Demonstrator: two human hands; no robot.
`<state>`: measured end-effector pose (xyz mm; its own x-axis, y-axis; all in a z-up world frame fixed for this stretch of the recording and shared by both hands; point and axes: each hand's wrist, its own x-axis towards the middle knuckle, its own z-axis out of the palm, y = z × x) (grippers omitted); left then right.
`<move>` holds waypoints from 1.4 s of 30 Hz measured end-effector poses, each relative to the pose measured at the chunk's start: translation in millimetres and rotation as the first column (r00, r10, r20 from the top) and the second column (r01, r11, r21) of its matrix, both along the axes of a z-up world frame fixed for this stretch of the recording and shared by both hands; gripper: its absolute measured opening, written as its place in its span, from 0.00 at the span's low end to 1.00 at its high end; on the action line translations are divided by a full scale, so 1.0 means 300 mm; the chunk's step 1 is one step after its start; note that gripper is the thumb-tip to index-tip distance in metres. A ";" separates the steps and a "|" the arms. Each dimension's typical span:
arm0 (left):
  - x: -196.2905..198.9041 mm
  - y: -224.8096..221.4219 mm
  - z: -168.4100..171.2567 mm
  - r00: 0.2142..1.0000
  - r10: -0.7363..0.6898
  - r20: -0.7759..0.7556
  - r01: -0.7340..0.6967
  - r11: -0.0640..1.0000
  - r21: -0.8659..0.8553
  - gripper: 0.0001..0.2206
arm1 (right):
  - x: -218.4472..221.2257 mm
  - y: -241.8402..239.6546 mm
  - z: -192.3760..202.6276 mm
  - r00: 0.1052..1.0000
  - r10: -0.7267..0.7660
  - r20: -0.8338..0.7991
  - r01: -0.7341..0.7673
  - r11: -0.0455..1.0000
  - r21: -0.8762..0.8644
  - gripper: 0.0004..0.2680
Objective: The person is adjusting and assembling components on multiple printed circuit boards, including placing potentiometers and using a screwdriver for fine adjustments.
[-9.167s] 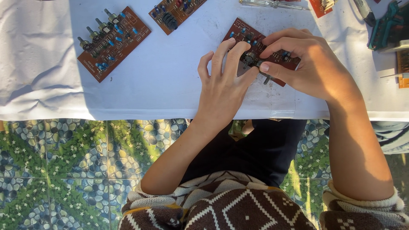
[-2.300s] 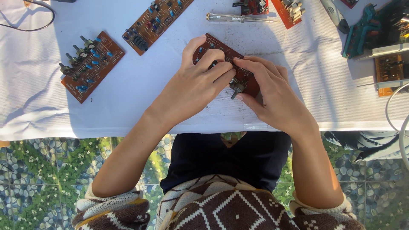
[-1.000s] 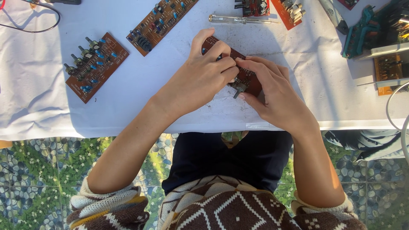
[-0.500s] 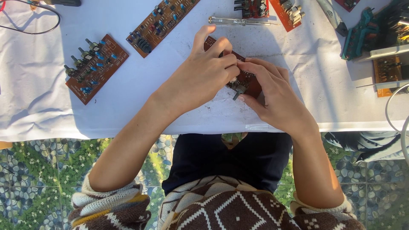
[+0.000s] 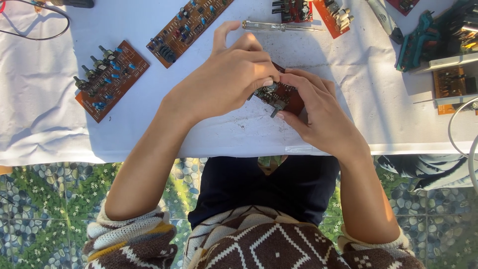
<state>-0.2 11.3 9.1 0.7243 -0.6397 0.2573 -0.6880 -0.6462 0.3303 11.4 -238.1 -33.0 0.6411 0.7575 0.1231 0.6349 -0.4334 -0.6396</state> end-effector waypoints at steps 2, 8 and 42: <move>-0.023 0.013 0.039 0.999 0.041 -0.023 -0.044 0.992 -0.120 0.07 | 0.000 0.001 0.004 0.999 -0.022 -0.036 0.021 0.999 -0.025 0.20; -0.180 0.068 0.040 0.969 0.222 0.109 -0.147 0.870 -0.470 0.13 | -0.004 0.008 0.029 1.000 0.016 -0.025 -0.015 0.999 0.044 0.21; -0.405 0.132 -0.190 0.823 0.471 -0.318 -0.562 0.600 -0.569 0.08 | -0.099 0.208 0.049 0.945 -0.319 0.066 0.324 0.944 -0.067 0.04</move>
